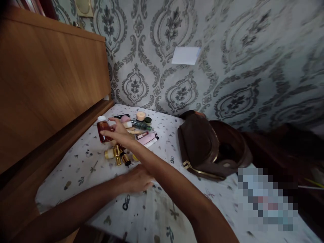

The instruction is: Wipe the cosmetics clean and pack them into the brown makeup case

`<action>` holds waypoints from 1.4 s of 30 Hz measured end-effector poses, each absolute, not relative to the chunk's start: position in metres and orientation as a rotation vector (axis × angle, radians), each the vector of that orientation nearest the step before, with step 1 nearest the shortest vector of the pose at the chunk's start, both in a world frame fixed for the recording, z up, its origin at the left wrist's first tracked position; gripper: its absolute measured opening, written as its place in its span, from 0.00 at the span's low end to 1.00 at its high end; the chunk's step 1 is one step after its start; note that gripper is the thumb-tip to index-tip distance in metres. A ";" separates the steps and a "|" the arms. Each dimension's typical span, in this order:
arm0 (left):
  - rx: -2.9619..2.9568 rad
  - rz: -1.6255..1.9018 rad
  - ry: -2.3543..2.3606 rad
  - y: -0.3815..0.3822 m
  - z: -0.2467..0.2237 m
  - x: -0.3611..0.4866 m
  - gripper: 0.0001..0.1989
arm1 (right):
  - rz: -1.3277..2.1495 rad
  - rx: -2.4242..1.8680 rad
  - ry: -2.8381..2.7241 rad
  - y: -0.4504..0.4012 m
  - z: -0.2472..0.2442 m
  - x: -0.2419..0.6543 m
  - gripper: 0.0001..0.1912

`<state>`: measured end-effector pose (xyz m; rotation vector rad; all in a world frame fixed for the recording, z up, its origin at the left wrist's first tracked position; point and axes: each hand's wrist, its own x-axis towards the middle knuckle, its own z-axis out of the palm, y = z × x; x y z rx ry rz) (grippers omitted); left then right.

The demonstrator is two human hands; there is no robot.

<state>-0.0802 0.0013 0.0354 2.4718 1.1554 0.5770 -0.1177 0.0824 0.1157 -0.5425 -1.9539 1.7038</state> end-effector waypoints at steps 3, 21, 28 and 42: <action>2.291 0.800 1.184 0.007 0.027 -0.083 0.15 | 2.024 -0.436 -1.423 0.075 0.120 -0.052 0.24; 1.634 1.560 1.379 0.013 0.056 -0.056 0.21 | 2.160 -0.629 -0.491 0.042 0.034 0.096 0.06; 2.264 1.279 1.359 0.010 0.034 -0.034 0.23 | 2.062 -0.573 -0.572 0.040 0.021 0.094 0.04; 2.901 1.212 0.847 -0.001 0.034 -0.024 0.22 | 2.299 -0.400 -0.146 0.047 0.035 0.113 0.11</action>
